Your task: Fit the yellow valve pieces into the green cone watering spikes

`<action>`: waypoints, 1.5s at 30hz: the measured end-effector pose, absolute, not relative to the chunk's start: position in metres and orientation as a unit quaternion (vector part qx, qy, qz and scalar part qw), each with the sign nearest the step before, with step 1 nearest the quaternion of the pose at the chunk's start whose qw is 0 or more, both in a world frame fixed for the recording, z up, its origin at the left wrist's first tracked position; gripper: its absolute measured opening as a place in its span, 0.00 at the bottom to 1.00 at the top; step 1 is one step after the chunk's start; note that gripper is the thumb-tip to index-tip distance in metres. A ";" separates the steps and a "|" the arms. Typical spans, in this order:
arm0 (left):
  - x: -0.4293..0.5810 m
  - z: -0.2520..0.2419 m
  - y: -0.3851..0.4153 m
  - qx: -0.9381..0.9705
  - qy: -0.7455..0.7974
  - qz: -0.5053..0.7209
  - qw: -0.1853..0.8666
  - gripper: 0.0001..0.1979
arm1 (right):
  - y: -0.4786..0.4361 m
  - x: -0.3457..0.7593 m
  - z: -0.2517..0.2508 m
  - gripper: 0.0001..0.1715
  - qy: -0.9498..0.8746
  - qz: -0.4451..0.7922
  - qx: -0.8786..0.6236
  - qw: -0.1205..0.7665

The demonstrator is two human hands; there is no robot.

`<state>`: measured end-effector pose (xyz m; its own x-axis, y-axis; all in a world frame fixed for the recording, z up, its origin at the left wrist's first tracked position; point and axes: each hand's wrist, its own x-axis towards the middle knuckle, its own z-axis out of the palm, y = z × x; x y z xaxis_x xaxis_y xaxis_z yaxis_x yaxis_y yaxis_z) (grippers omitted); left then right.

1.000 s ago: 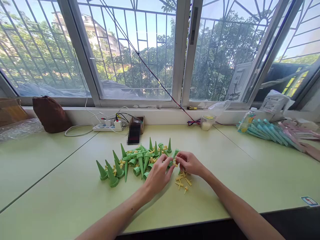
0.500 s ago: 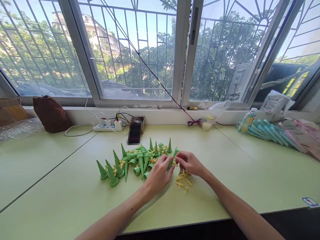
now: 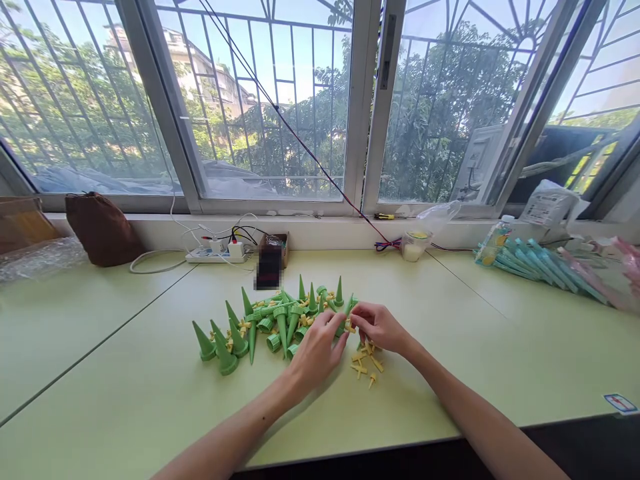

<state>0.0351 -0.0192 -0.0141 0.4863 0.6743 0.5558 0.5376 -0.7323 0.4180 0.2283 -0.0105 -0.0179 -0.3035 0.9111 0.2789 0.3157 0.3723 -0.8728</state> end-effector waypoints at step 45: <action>0.034 -0.015 -0.018 0.874 0.366 0.305 0.095 0.14 | -0.009 0.227 -0.025 0.12 -0.734 0.354 -0.411 0.408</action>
